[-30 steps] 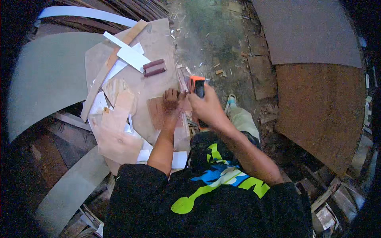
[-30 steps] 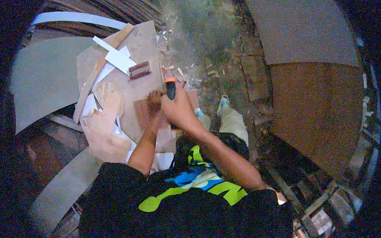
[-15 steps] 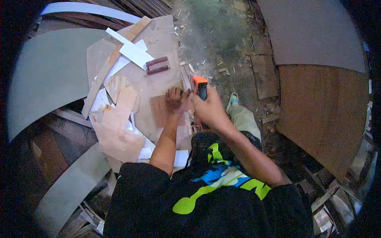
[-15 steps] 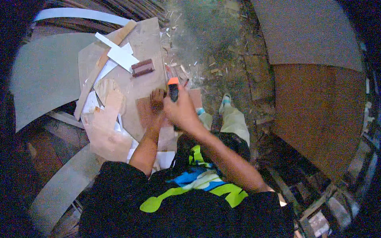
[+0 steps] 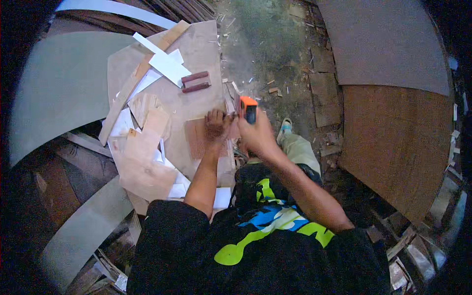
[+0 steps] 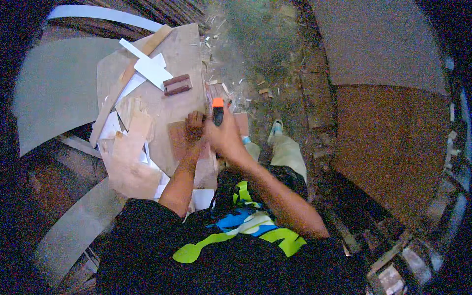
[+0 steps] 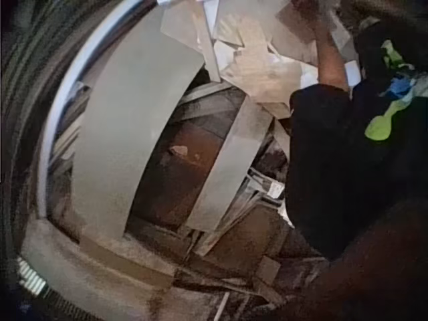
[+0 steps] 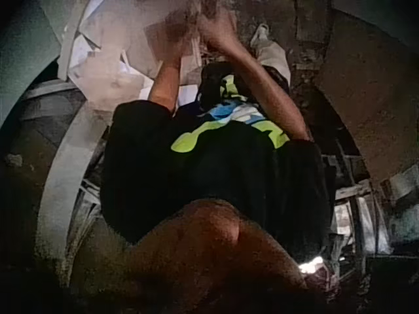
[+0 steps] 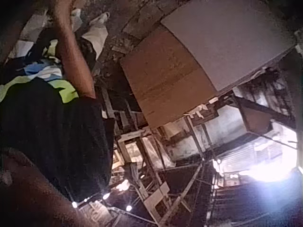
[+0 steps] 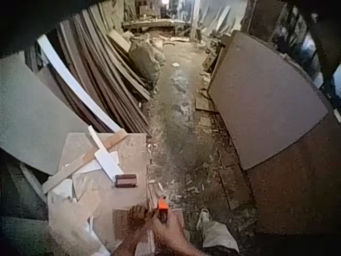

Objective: The person saws a small piece of wood by hand using a hand saw on a workbench.

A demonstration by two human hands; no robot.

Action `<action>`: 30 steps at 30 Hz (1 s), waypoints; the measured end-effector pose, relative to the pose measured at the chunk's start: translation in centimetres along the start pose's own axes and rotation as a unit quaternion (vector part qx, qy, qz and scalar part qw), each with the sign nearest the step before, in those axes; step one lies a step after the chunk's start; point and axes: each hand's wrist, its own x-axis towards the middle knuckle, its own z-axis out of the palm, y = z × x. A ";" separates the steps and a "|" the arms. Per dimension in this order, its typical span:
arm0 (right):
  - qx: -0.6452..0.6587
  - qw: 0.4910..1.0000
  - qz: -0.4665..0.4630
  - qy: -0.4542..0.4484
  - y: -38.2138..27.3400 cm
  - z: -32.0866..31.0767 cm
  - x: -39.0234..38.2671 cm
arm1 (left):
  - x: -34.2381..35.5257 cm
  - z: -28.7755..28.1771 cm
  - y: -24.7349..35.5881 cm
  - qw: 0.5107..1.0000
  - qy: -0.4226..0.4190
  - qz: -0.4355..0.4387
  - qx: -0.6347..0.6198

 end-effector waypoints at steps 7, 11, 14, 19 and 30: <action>0.061 0.997 0.021 -0.050 0.7 -0.4 0.9 | -0.4 1.4 -0.5 0.999 0.036 -0.016 -0.008; 0.080 0.995 0.011 -0.056 0.9 -0.6 -0.4 | -0.1 2.1 -0.5 0.996 0.059 -0.055 -0.022; 0.081 0.994 0.020 -0.068 0.9 -0.4 -0.7 | -0.1 1.6 -0.4 0.999 -0.010 -0.029 -0.015; 0.041 0.999 0.004 -0.033 0.8 -0.2 -0.1 | -0.2 1.2 -0.3 0.998 0.035 0.034 0.030; 0.113 0.991 0.025 -0.067 -1.3 -0.8 -0.7 | -0.3 2.2 -0.6 0.992 -0.003 -0.092 -0.085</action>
